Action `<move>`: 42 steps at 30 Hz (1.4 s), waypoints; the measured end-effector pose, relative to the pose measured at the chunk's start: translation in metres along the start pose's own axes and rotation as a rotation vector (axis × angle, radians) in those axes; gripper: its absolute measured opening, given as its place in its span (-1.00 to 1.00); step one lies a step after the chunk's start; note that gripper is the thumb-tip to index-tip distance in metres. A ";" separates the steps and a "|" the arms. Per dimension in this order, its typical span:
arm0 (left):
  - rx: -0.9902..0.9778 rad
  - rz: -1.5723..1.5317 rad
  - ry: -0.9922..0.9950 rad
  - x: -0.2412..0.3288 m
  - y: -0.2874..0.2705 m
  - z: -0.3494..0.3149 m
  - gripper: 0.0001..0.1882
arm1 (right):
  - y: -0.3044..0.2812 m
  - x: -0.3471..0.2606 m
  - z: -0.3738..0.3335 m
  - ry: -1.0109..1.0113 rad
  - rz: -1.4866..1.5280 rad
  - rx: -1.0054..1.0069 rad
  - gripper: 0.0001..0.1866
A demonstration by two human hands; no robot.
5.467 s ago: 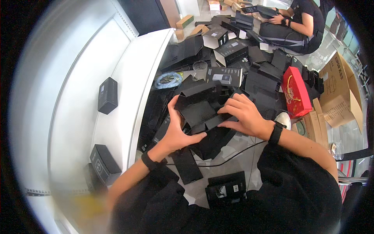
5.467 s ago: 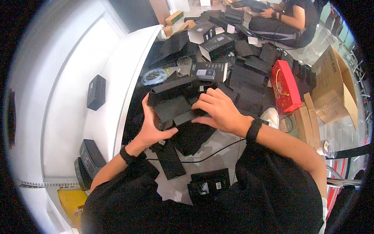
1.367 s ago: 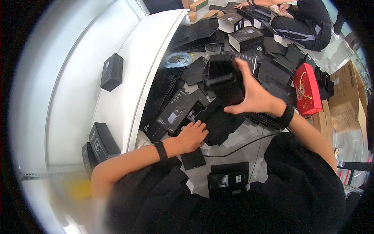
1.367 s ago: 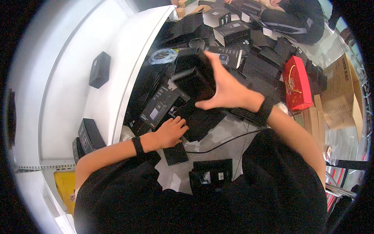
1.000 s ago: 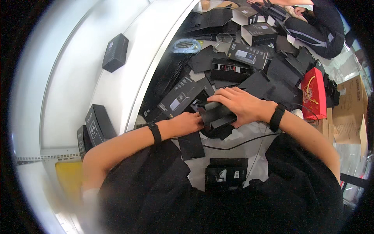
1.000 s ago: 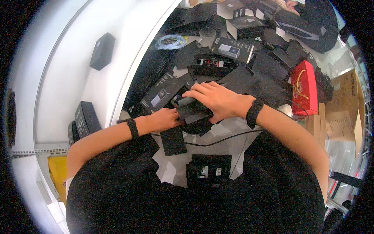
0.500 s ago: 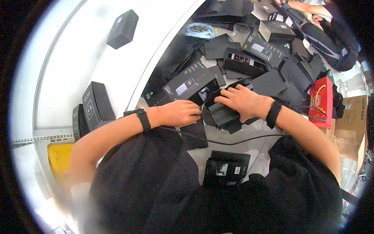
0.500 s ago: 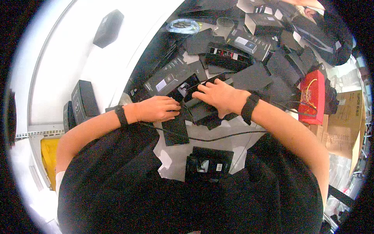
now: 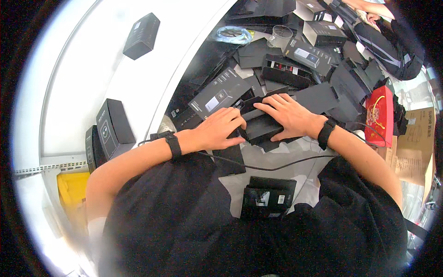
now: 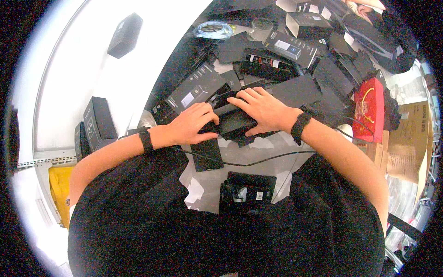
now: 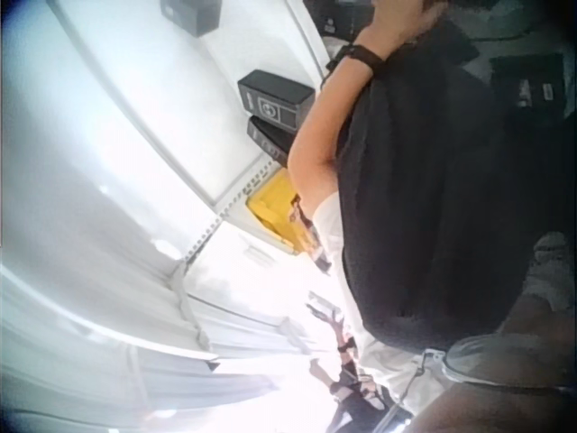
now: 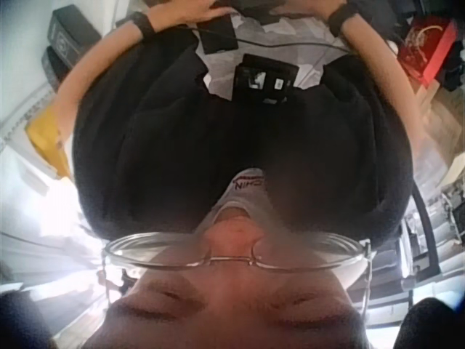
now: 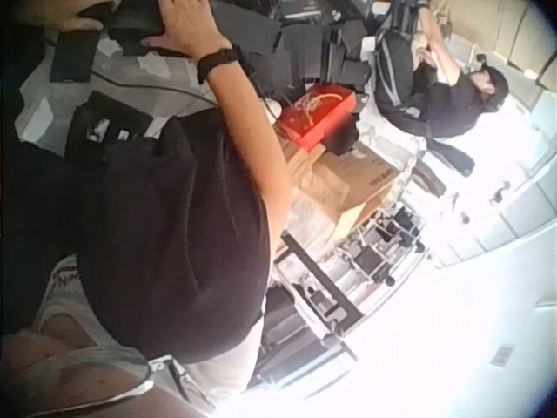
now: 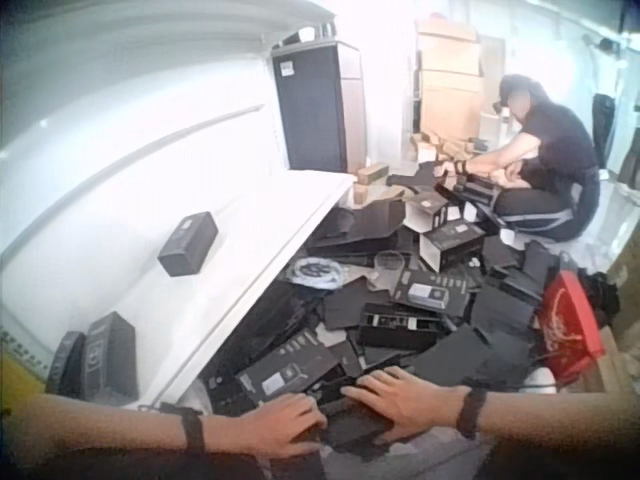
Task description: The person sits on the floor and assembles black cardboard boxes by hand. They fold the flaps of the flat-packed boxes into shape, tuck the tabs to secure the structure, and place the finished boxes on a nearby white shelf.
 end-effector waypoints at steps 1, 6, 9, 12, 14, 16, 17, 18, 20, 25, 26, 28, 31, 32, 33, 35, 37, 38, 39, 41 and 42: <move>0.009 0.002 0.001 -0.002 0.001 0.001 -0.66 | 0.001 0.000 -0.001 0.005 0.003 0.011 0.18; 0.058 0.054 0.086 -0.010 0.012 0.001 -0.72 | 0.009 -0.005 -0.005 0.039 -0.002 0.016 0.13; 0.024 0.136 0.190 -0.015 0.013 -0.001 -0.74 | 0.010 -0.006 -0.006 0.055 -0.017 0.041 0.07; -0.005 0.228 0.221 -0.012 0.016 -0.002 -0.75 | 0.012 -0.008 -0.005 0.062 -0.002 0.082 0.01; -0.015 0.278 0.228 -0.010 0.017 0.000 -0.75 | 0.013 -0.009 -0.004 0.067 0.009 0.111 -0.01; -0.023 0.271 0.232 -0.010 0.017 -0.001 -0.75 | 0.014 -0.010 -0.001 0.080 0.016 0.133 -0.02; -0.027 0.267 0.234 -0.010 0.017 -0.001 -0.74 | 0.015 -0.010 0.001 0.097 0.031 0.132 -0.01; -0.025 0.269 0.243 -0.010 0.015 -0.002 -0.74 | 0.015 -0.010 0.004 0.113 0.046 0.131 0.00; -0.017 0.272 0.268 -0.013 0.016 -0.002 -0.74 | 0.016 -0.009 0.004 0.132 0.078 0.116 0.01; 0.004 0.052 0.125 -0.013 0.013 -0.002 -0.82 | 0.013 -0.001 -0.002 0.045 0.079 0.020 0.00; 0.003 0.013 0.076 -0.012 0.011 -0.002 -0.83 | 0.009 0.000 -0.004 0.032 0.083 -0.007 -0.02; 0.013 0.004 0.091 -0.012 0.010 -0.003 -0.82 | 0.002 0.001 -0.007 0.005 0.092 -0.063 -0.04; 0.013 -0.096 -0.060 -0.015 0.011 -0.003 -0.78 | 0.001 0.000 -0.004 0.021 0.158 0.011 -0.29; 0.011 -0.143 -0.136 -0.015 0.011 -0.002 -0.77 | 0.001 0.000 -0.004 0.042 0.180 0.025 -0.35; 0.025 -0.202 -0.171 -0.015 0.011 0.000 -0.75 | 0.003 0.000 -0.004 0.050 0.156 0.046 -0.42; 0.054 -0.320 -0.251 -0.011 0.009 0.004 -0.73 | 0.011 0.000 -0.001 0.055 0.110 0.089 -0.56; 0.024 -0.174 -0.108 -0.013 0.014 0.006 -0.73 | 0.018 0.002 0.002 0.032 0.072 0.078 -0.63; 0.009 -0.102 -0.035 -0.014 0.017 0.007 -0.74 | 0.020 0.002 0.003 0.022 0.054 0.072 -0.67; -0.009 -0.091 -0.017 -0.016 0.020 0.007 -0.75 | 0.023 0.004 0.003 0.014 0.059 0.065 -0.67; -0.046 -0.068 0.018 -0.020 0.026 0.007 -0.77 | 0.027 0.006 0.002 -0.003 0.069 0.051 -0.68; -0.078 -0.083 -0.017 -0.021 0.027 0.010 -0.78 | 0.030 0.006 0.003 0.008 0.033 0.029 -0.68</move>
Point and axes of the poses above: each hand's wrist, its own z-axis towards the middle knuckle, its own y-axis out of the palm, x = y × z, the point moved 2 cm from there along z, towards the middle knuckle, and after that the axes turned 12 degrees about -x, right-handed, at the moved point
